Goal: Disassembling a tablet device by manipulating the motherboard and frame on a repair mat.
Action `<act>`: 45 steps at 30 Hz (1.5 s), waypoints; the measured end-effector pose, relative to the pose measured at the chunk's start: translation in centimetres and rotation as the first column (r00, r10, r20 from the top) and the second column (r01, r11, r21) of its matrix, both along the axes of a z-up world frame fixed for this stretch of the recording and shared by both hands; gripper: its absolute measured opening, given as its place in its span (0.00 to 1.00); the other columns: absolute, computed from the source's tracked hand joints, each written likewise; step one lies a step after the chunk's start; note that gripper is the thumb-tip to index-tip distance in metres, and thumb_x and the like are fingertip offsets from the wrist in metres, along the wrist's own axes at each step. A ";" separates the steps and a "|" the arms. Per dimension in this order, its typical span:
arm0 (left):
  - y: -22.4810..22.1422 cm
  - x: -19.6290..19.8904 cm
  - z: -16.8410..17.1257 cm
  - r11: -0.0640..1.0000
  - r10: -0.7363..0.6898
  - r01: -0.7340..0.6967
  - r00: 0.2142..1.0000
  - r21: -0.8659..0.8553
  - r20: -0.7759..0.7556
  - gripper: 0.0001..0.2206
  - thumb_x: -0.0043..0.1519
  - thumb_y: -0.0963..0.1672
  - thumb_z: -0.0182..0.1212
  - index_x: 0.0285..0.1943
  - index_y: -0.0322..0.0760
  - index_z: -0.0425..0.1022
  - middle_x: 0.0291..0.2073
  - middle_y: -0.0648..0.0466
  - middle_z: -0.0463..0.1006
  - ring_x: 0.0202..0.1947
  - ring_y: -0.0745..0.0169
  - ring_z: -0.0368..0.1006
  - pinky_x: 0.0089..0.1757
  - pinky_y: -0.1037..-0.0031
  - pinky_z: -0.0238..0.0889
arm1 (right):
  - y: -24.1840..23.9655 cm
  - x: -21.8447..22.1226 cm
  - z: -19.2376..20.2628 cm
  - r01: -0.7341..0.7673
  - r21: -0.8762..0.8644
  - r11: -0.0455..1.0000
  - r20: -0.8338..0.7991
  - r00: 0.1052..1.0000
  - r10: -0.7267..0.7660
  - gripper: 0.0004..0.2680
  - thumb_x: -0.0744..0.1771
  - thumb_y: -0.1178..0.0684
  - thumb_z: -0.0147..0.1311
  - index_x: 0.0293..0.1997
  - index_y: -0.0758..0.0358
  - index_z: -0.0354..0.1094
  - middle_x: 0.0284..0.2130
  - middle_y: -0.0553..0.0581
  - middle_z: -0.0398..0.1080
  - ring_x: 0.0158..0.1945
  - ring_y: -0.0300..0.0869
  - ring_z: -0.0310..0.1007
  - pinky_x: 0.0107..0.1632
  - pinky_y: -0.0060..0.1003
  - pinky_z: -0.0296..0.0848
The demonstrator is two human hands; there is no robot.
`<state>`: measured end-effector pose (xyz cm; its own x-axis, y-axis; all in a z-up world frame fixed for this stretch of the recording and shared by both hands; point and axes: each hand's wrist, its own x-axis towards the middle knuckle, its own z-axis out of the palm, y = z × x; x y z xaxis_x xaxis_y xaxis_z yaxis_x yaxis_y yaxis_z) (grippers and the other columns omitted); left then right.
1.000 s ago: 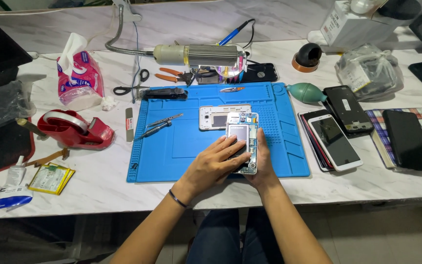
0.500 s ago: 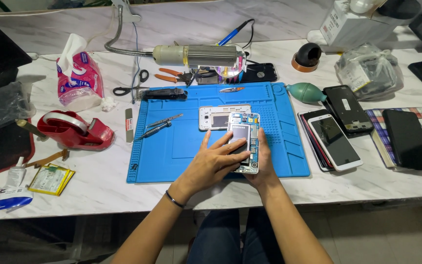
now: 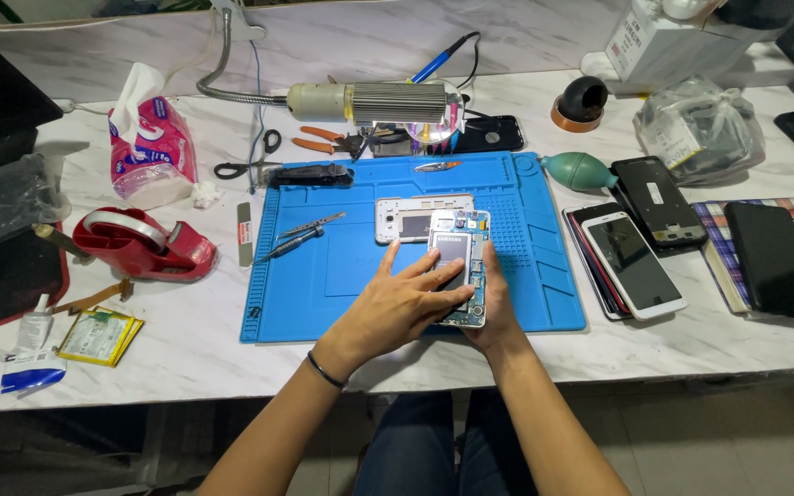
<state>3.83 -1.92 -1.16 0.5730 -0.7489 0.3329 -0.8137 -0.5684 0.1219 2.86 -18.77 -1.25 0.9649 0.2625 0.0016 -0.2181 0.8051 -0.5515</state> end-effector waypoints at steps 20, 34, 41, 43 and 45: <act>-1.4 1.8 -1.4 0.396 -0.358 -0.674 0.512 -0.623 -0.781 0.25 0.66 0.44 0.61 0.73 0.36 0.63 0.56 0.38 0.75 0.53 0.46 0.73 0.42 0.52 0.76 | 2.0 -2.9 1.9 0.078 -0.261 0.962 -0.160 0.979 -0.123 0.10 0.63 0.54 0.55 0.42 0.71 0.71 0.30 0.70 0.74 0.28 0.50 0.74 0.35 0.47 0.78; -1.7 2.1 -1.5 0.316 -0.433 -0.689 0.507 -0.652 -0.746 0.20 0.66 0.43 0.61 0.69 0.35 0.70 0.39 0.36 0.83 0.35 0.54 0.81 0.34 0.62 0.81 | 1.4 -1.0 -1.5 0.190 -0.303 0.934 -0.033 0.977 -0.210 0.14 0.65 0.54 0.54 0.54 0.67 0.67 0.42 0.75 0.75 0.39 0.57 0.79 0.44 0.56 0.80; -0.7 -0.4 -1.0 0.303 -0.386 -0.845 0.313 -0.440 -0.868 0.21 0.62 0.43 0.64 0.64 0.29 0.73 0.42 0.34 0.82 0.38 0.47 0.82 0.40 0.58 0.79 | 1.6 -0.9 -0.4 0.333 -0.138 0.933 0.015 0.942 -0.334 0.15 0.67 0.54 0.49 0.58 0.69 0.66 0.56 0.73 0.71 0.49 0.59 0.78 0.49 0.56 0.79; -1.1 -0.6 -0.5 0.310 -0.399 -0.848 0.294 -0.430 -0.868 0.20 0.60 0.42 0.64 0.62 0.27 0.75 0.39 0.34 0.82 0.35 0.47 0.82 0.39 0.58 0.80 | 1.6 -0.7 -0.9 0.348 -0.145 0.926 0.039 0.937 -0.346 0.15 0.67 0.54 0.49 0.59 0.69 0.66 0.57 0.73 0.71 0.51 0.58 0.78 0.50 0.55 0.79; -1.7 -0.4 -0.3 0.322 -0.420 -0.843 0.280 -0.430 -0.863 0.18 0.59 0.41 0.64 0.60 0.30 0.78 0.36 0.36 0.83 0.33 0.49 0.83 0.36 0.62 0.80 | 1.4 -0.5 -1.7 0.355 -0.125 0.926 0.056 0.935 -0.351 0.14 0.67 0.55 0.49 0.57 0.69 0.66 0.55 0.74 0.71 0.51 0.58 0.78 0.51 0.55 0.80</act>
